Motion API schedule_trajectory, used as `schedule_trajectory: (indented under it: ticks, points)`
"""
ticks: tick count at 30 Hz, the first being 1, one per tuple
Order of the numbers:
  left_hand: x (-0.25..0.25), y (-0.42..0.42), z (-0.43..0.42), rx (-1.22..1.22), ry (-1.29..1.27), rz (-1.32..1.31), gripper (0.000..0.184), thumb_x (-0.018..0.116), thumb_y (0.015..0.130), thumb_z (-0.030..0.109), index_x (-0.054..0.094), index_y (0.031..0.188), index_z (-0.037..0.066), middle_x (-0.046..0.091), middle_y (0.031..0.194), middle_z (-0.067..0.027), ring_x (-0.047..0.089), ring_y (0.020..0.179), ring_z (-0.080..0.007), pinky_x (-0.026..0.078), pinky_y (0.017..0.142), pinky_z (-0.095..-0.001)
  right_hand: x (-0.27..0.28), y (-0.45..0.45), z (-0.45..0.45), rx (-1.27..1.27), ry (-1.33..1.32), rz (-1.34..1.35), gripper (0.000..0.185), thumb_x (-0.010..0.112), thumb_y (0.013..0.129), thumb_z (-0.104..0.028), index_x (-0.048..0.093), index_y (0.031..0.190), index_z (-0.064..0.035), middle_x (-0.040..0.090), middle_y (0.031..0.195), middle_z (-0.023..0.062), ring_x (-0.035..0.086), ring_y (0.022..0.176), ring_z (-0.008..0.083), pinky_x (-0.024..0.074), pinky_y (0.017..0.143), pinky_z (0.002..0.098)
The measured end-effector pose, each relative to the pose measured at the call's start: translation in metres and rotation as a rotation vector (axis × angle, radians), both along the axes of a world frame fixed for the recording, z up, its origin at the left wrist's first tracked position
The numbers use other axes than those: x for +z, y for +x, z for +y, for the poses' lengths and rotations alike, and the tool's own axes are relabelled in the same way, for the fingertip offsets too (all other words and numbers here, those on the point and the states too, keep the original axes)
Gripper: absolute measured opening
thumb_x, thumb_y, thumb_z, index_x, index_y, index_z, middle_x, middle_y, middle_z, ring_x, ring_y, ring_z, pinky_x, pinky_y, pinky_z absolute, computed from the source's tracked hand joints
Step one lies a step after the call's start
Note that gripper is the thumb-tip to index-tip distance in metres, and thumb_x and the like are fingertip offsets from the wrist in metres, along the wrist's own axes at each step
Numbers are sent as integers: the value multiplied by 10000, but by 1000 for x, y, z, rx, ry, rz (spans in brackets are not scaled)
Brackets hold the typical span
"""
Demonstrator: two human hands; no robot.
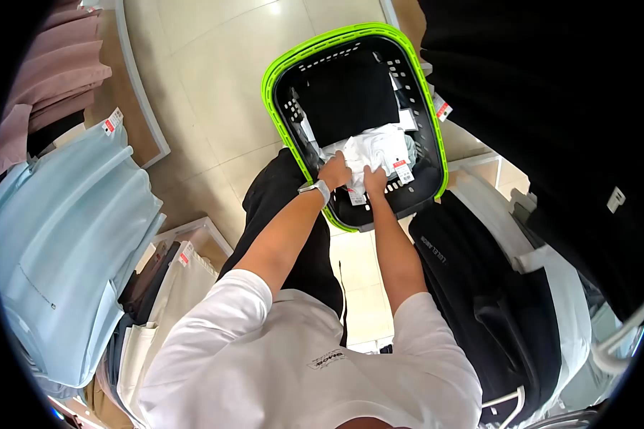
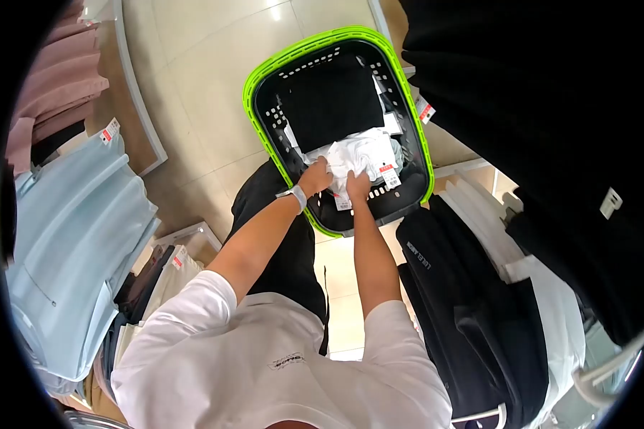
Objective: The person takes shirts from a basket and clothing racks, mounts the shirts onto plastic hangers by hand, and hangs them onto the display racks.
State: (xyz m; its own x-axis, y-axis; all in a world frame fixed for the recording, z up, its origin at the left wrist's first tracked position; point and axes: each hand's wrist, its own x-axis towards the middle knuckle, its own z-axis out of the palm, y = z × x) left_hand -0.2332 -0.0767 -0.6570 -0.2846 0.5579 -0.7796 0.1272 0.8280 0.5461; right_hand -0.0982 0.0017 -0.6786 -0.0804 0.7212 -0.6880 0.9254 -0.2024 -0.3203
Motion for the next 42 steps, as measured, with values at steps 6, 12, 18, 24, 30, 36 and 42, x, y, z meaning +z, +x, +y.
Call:
schedule_trajectory:
  ticks: [6,12,18,24,30,36,42]
  points:
    - [90,-1,-8,177,-95,-360,623,598,803,467,426,1143,-26,544,1105,-254,581,995,-367,474,825,-451,147,33,2,-661,-69,503,438,584,715,-102,553,1119,62,607,1048,105,583,943,205,429,834,304]
    - [221,-5,-5,562,-122,-1284,694,502,843,580,441,1298,60,508,1277,-142,497,1158,-306,412,947,-481,342,26,-46,-945,-297,996,605,533,697,-33,399,1284,21,526,1213,98,521,1114,229,399,968,334]
    - [369,-14,-12,291,54,-1106,489,585,857,399,519,1234,94,575,1187,-83,576,1050,-190,461,904,-354,459,22,-108,-787,-227,1031,594,576,655,-1,446,1233,30,570,1120,86,552,1054,210,408,928,308]
    - [444,-50,-69,181,341,-474,498,425,920,472,524,1184,61,601,1101,-94,572,947,-160,455,823,-314,531,24,-130,-735,-86,1228,509,591,658,-11,509,1159,30,596,1073,97,591,974,202,446,872,310]
    - [583,-40,-90,60,356,-763,491,468,921,391,486,1226,7,581,1134,-64,570,996,-146,445,858,-289,597,1,-155,-84,255,1136,354,564,701,-67,573,1046,13,616,973,144,586,972,256,439,857,352]
    - [595,-48,-63,-172,468,-732,397,628,800,96,530,1165,-26,597,1084,-74,577,961,-137,468,807,-272,616,-11,-162,-55,558,1061,314,590,710,-64,581,1014,13,606,978,173,582,917,316,437,845,383]
    - [601,-87,-34,-134,628,-585,500,655,766,53,463,1226,8,558,1156,-81,548,1065,-183,454,886,-315,627,-31,-166,-463,299,1175,330,659,776,-66,558,1075,32,601,1053,127,567,976,183,454,815,318]
